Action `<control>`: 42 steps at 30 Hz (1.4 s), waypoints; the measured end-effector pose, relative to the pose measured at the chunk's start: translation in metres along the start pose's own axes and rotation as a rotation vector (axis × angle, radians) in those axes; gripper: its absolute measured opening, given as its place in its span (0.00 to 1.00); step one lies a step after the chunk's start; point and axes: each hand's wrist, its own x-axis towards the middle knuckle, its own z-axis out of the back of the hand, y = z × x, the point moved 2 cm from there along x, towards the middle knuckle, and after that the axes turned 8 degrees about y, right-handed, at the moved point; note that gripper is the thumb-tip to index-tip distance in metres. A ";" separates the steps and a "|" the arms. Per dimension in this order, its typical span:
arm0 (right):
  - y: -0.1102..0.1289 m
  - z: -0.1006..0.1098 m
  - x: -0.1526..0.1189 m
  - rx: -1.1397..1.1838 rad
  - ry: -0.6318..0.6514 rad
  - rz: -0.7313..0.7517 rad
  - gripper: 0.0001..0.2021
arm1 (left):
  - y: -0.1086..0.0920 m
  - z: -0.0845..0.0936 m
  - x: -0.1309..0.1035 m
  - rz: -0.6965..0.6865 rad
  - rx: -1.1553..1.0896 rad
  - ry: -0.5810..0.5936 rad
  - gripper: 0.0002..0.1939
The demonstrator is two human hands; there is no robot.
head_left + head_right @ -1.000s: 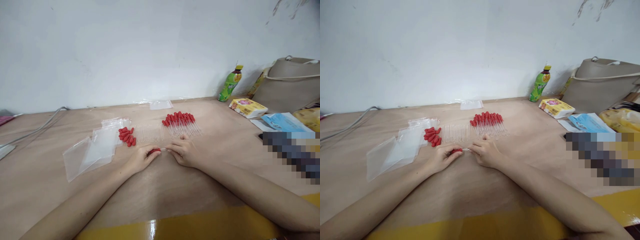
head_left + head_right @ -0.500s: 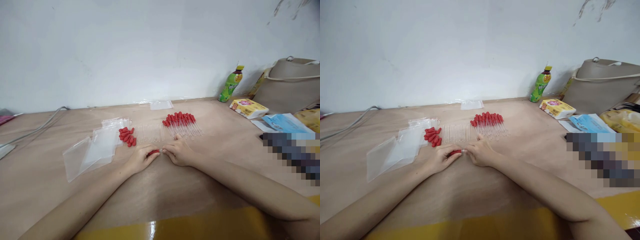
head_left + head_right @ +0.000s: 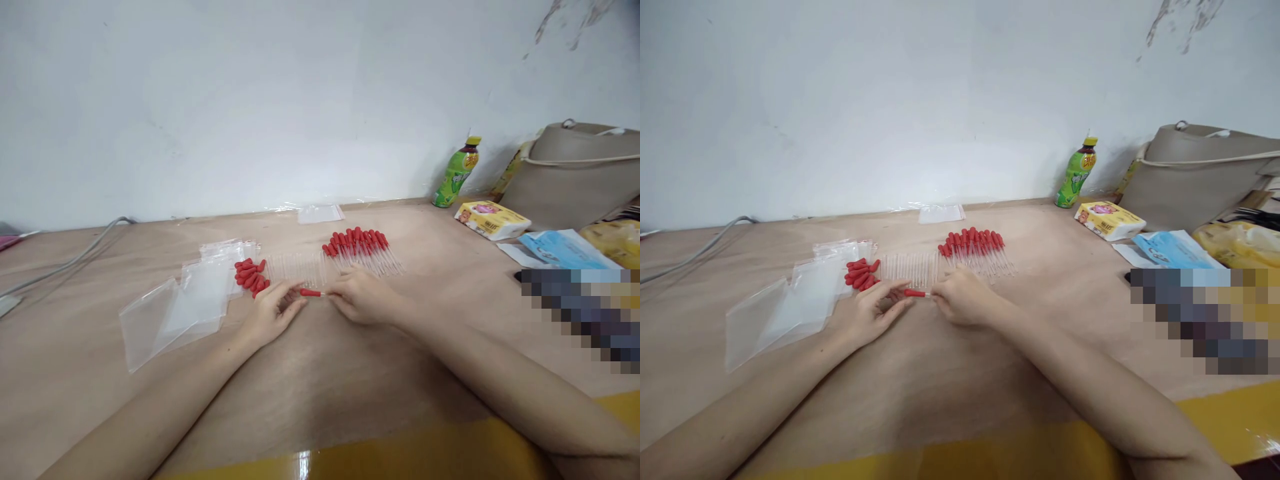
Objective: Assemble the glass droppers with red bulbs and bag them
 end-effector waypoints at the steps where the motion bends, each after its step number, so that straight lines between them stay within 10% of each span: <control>1: -0.009 0.004 -0.001 0.064 0.004 -0.042 0.10 | 0.001 0.001 -0.001 0.016 -0.002 -0.011 0.17; 7: -0.085 0.021 -0.017 0.264 -0.305 -0.772 0.11 | -0.004 -0.005 -0.002 -0.121 -0.027 0.208 0.12; 12: -0.110 0.012 -0.020 0.167 -0.358 -1.019 0.12 | -0.007 -0.008 0.000 -0.139 -0.012 0.251 0.12; 27: -0.086 -0.007 -0.020 -0.052 -0.452 -0.774 0.10 | -0.002 -0.008 -0.001 -0.126 -0.029 0.270 0.11; 34: -0.037 -0.020 0.020 -0.105 -0.163 -0.585 0.12 | -0.003 -0.008 0.000 -0.146 0.001 0.275 0.11; 42: -0.034 -0.029 0.068 -0.114 0.083 -0.816 0.13 | -0.004 -0.008 0.000 -0.150 -0.005 0.287 0.11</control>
